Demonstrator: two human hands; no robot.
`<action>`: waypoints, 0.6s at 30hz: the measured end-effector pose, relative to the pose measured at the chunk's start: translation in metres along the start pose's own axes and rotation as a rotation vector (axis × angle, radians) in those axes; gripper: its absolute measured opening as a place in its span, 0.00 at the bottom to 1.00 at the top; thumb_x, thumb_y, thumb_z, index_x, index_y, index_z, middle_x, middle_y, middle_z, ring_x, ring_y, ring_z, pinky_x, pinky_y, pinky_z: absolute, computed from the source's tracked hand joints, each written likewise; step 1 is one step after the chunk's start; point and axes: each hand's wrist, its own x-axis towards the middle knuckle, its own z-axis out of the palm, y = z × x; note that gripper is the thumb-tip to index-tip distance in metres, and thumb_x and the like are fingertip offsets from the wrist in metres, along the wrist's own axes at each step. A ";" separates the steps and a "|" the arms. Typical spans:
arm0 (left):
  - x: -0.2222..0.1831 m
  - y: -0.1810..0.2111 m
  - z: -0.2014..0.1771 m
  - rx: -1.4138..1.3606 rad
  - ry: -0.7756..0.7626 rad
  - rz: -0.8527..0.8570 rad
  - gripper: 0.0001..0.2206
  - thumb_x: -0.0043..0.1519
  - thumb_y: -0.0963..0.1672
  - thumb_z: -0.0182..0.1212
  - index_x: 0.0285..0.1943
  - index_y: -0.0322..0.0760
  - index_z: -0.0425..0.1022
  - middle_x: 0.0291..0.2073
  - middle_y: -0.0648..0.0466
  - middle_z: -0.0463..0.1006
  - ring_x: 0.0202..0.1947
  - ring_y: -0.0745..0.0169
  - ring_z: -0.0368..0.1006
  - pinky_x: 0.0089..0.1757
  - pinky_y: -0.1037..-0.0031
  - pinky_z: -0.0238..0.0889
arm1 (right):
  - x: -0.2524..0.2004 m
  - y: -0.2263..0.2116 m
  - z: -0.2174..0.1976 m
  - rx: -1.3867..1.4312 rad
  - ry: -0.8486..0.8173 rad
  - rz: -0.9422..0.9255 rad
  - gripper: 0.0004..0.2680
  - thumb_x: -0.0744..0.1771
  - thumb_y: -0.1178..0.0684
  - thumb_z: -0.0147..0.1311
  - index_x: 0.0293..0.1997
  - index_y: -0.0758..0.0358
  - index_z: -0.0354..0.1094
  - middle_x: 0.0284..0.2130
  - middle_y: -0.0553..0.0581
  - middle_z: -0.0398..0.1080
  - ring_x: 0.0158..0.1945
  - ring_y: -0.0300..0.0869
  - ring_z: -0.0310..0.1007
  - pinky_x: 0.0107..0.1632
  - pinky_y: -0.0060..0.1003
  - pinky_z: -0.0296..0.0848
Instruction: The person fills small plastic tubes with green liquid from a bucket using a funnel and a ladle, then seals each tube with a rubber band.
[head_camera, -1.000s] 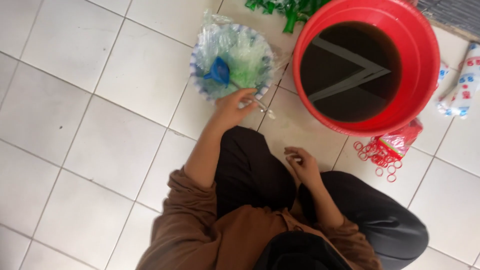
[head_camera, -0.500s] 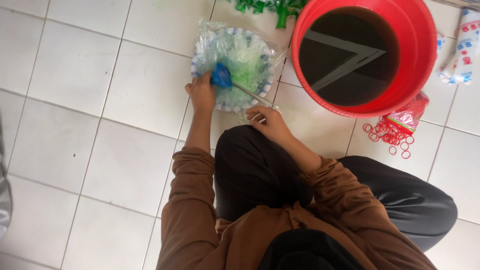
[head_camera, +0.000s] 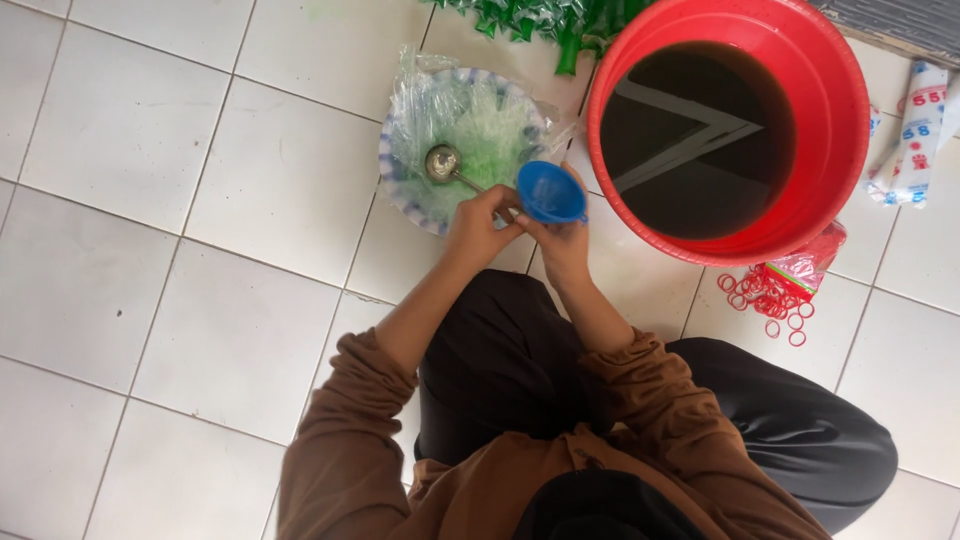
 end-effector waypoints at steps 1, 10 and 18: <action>0.006 0.006 -0.005 0.000 0.000 -0.005 0.13 0.57 0.50 0.76 0.46 0.48 0.79 0.40 0.55 0.84 0.37 0.60 0.82 0.43 0.72 0.69 | -0.001 0.023 -0.016 0.000 0.000 0.005 0.24 0.64 0.68 0.67 0.65 0.64 0.58 0.52 0.59 0.70 0.49 0.47 0.78 0.50 0.40 0.83; 0.119 -0.097 -0.040 0.489 0.394 0.066 0.26 0.50 0.41 0.77 0.57 0.40 0.72 0.43 0.45 0.77 0.46 0.38 0.75 0.47 0.50 0.70 | -0.027 -0.010 -0.086 -0.192 0.133 -0.052 0.13 0.65 0.67 0.63 0.54 0.70 0.70 0.44 0.68 0.76 0.51 0.54 0.78 0.58 0.56 0.77; 0.148 -0.087 -0.047 0.459 0.363 0.048 0.07 0.57 0.39 0.71 0.38 0.43 0.77 0.36 0.54 0.79 0.31 0.56 0.73 0.31 0.62 0.65 | -0.104 -0.023 -0.133 -0.158 0.013 0.279 0.21 0.68 0.59 0.55 0.66 0.66 0.47 0.38 0.65 0.73 0.44 0.54 0.81 0.56 0.55 0.80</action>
